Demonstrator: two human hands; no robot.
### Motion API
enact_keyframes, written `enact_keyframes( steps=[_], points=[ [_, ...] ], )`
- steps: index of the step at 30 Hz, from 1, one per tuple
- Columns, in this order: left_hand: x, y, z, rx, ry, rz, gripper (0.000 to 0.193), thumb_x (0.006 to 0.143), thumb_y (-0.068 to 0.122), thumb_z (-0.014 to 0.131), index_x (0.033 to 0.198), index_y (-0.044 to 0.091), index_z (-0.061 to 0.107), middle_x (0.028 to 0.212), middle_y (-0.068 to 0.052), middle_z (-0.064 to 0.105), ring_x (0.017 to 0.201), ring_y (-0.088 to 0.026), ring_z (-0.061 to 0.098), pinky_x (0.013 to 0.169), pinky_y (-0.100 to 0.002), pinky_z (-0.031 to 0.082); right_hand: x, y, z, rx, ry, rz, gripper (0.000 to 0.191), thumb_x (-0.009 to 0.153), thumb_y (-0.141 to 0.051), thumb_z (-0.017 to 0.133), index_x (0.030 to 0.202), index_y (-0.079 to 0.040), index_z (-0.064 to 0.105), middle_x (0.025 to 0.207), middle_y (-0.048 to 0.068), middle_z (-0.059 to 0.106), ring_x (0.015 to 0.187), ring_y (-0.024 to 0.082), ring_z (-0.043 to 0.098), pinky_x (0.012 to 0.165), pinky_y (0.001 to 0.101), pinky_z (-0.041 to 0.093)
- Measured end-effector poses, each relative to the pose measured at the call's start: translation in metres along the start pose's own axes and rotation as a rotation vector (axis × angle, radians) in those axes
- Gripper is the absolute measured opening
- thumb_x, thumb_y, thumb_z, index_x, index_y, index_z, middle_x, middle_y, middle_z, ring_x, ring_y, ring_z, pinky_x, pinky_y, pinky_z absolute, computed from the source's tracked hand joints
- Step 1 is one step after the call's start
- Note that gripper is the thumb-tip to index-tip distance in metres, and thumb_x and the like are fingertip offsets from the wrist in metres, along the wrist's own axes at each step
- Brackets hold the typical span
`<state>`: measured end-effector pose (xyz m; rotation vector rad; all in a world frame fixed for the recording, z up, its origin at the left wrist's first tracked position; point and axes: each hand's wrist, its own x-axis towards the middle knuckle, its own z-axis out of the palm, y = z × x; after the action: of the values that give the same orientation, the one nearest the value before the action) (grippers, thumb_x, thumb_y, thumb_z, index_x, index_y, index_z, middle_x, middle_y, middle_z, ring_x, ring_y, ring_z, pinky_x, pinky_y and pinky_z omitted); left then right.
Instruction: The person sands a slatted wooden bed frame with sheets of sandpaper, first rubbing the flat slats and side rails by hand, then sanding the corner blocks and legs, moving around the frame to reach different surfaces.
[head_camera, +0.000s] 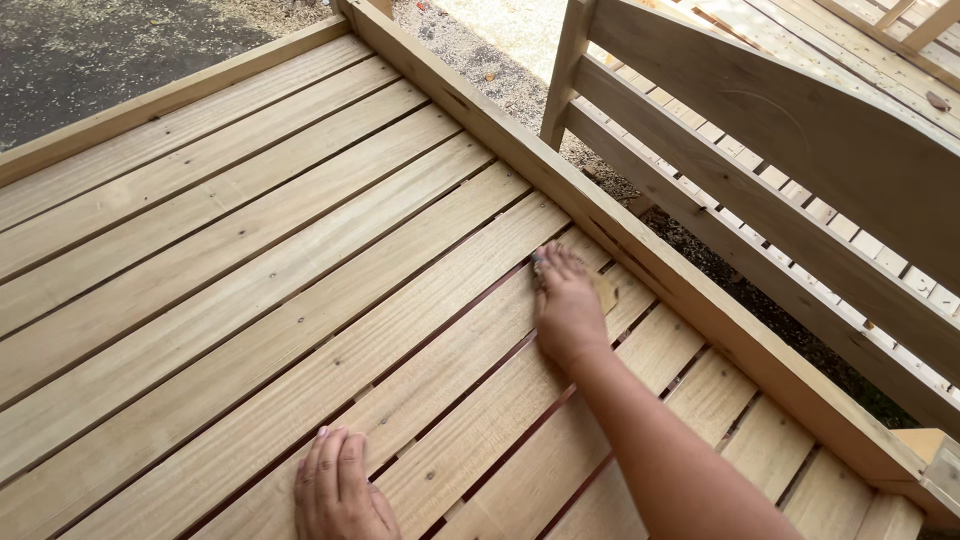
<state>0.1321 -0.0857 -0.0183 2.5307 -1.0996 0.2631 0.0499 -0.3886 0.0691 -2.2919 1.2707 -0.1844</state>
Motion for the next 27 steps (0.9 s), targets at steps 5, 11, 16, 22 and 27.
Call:
enact_keyframes(
  steps=[5,11,16,22,27],
  points=[
    [0.003,0.001,-0.010,-0.194,0.127,-0.027,0.046,0.081,-0.004,0.046,0.126,-0.005,0.058,0.136,-0.024,0.055,0.138,-0.040,0.048,0.117,-0.052,0.037,-0.102,-0.061,0.069,-0.311,-0.561,-0.258,0.073,0.089,0.014,0.037,0.152,-0.022,0.044,0.167,-0.010,0.027,0.158,0.005,0.019,0.123,0.0345,0.017],
    [0.026,-0.006,-0.033,-0.160,0.105,-0.123,0.047,0.088,-0.004,0.046,0.134,-0.001,0.053,0.146,-0.021,0.052,0.146,-0.037,0.043,0.123,-0.049,0.035,-0.125,-0.023,0.070,-0.024,-0.215,-0.576,0.045,0.103,-0.019,0.044,0.147,-0.014,0.051,0.154,0.006,0.048,0.145,0.023,0.038,0.122,0.0438,0.016],
    [0.053,-0.003,-0.043,0.261,-0.109,-0.273,0.047,0.091,0.017,0.049,0.138,0.015,0.051,0.147,-0.006,0.051,0.145,-0.023,0.039,0.121,-0.058,0.022,-0.034,0.040,-0.011,-0.086,0.149,-0.172,0.048,0.101,-0.023,0.043,0.146,-0.014,0.057,0.157,0.007,0.048,0.148,0.027,0.035,0.117,0.0406,0.017],
    [0.057,-0.002,-0.036,0.205,-0.067,-0.292,0.044,0.094,0.019,0.048,0.137,0.013,0.052,0.147,-0.006,0.052,0.146,-0.023,0.041,0.123,-0.054,0.024,-0.098,-0.037,0.042,-0.266,-0.180,-0.282,0.060,0.095,-0.002,0.047,0.152,-0.021,0.043,0.162,0.000,0.033,0.151,0.017,0.026,0.122,0.0378,0.010],
    [0.049,-0.031,-0.030,-0.060,-0.041,-0.217,0.042,0.097,0.011,0.046,0.138,0.006,0.056,0.148,-0.012,0.054,0.142,-0.027,0.047,0.121,-0.046,0.035,-0.143,-0.056,0.075,0.017,-0.291,-0.693,0.051,0.102,-0.012,0.050,0.153,-0.016,0.045,0.163,0.000,0.035,0.152,0.019,0.028,0.121,0.0415,0.012]
  ],
)
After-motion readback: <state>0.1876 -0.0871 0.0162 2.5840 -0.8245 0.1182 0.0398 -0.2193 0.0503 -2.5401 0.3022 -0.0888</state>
